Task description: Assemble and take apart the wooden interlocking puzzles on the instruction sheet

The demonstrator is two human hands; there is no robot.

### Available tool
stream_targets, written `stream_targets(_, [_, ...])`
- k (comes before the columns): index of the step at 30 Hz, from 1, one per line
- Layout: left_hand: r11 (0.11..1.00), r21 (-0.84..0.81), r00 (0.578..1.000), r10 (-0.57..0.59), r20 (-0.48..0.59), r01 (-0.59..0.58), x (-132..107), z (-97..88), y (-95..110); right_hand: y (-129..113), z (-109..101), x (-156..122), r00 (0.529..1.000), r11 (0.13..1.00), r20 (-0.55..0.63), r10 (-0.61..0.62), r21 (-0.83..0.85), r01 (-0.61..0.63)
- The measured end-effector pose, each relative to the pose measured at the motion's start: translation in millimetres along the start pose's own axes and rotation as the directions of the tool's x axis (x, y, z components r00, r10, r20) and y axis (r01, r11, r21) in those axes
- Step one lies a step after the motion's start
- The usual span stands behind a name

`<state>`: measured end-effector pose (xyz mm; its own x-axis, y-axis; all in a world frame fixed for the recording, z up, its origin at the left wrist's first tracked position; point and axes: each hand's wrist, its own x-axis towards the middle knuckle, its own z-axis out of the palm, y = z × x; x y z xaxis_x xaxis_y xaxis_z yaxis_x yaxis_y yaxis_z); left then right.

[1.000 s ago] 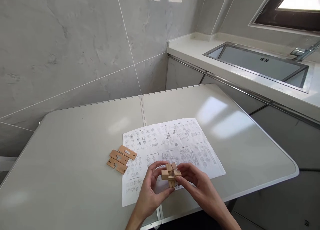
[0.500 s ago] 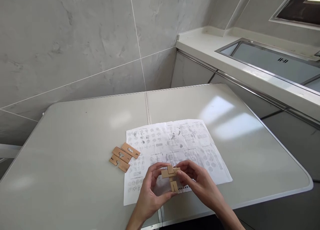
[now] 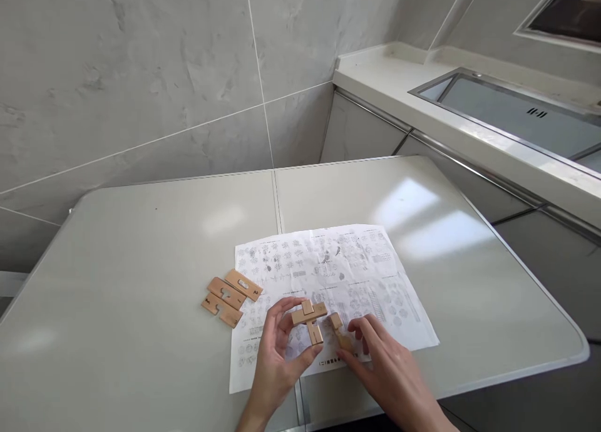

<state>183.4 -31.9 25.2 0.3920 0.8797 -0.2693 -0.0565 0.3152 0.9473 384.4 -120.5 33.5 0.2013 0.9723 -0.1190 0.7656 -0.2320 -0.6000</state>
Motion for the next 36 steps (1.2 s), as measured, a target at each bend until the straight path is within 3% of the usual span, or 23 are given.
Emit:
stream_targets(6, [1.000,0.017,1.000,-0.003,-0.006,0.003,-0.9,2.0,0.0,-5.0,6.8,2.8,0.997,0.998,0.039,-0.060,-0.021,0.061])
stream_targets(16, [0.998,0.068,1.000,-0.018,0.021,0.017,-3.9,3.6,5.6,-23.7,-20.9,10.2,0.983,0.993,0.175,-0.047,0.114,0.027])
stream_targets(21, [0.992,0.126,1.000,0.029,0.009,-0.030,-2.7,2.1,1.5,-29.3,-28.9,15.0,0.986,0.986,0.095,-0.141,0.108,0.130])
stream_targets(28, [0.952,0.292,0.992,0.063,0.113,-0.094,-6.4,-0.8,-5.5,-27.1,-23.6,17.8,0.983,0.984,0.039,-0.181,0.017,0.180])
stream_targets(36, [0.953,0.270,0.985,0.105,0.141,-0.140,-7.1,-1.5,-6.2,-26.5,-27.2,17.5,0.966,0.968,0.071,-0.248,-0.018,0.250])
